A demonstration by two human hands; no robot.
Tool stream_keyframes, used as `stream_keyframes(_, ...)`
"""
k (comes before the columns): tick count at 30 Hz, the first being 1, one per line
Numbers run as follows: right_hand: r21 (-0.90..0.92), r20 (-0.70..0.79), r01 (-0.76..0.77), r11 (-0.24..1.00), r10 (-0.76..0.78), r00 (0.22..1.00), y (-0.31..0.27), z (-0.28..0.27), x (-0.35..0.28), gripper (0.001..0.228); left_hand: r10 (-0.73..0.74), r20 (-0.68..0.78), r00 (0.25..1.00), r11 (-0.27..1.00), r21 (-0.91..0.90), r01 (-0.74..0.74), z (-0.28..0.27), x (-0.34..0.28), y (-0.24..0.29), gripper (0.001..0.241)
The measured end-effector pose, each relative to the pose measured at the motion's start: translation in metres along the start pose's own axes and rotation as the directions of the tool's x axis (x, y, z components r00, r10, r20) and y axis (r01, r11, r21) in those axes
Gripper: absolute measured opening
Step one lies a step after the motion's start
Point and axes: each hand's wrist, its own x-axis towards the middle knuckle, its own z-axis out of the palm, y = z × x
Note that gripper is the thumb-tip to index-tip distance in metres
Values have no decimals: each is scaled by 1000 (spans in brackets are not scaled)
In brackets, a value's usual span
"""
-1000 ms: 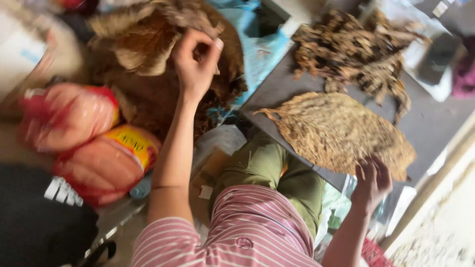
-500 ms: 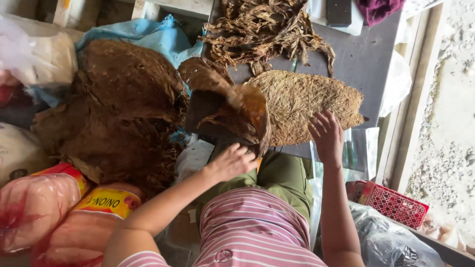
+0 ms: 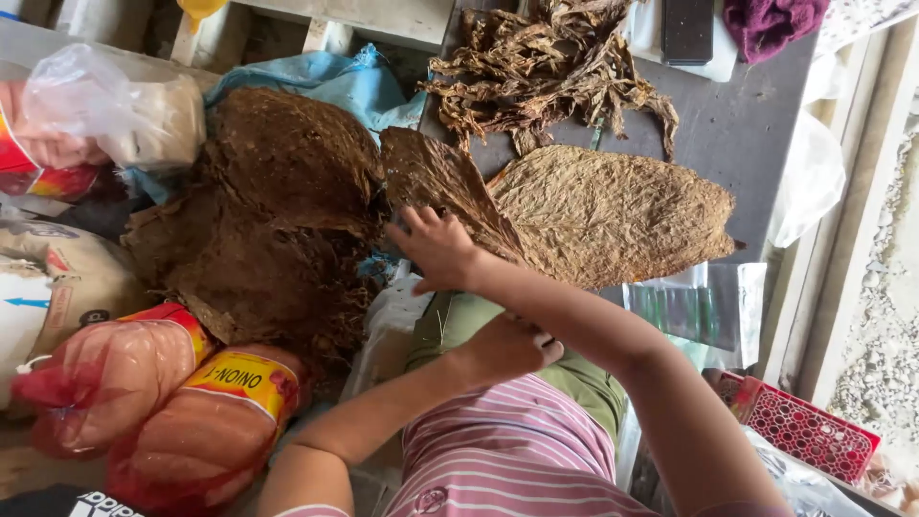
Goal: A person is seen rolling dried leaves and placing them into long, clear plastic sleeves on a wooden table.
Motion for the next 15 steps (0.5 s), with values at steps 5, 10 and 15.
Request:
stream_keyframes(5, -156, -550, -240, 958, 118, 827, 0, 151, 19, 17, -59, 10, 998, 997, -51, 60, -36, 19, 20, 10)
stream_keyframes(10, 61, -557, 98, 993, -47, 829, 91, 137, -20, 11, -49, 136, 989, 993, -99, 63, -67, 28, 21, 24)
stream_keyframes(15, 806, -401, -12, 591, 562, 724, 113, -127, -102, 12, -200, -56, 978, 954, -240, 181, -83, 36, -6, 49)
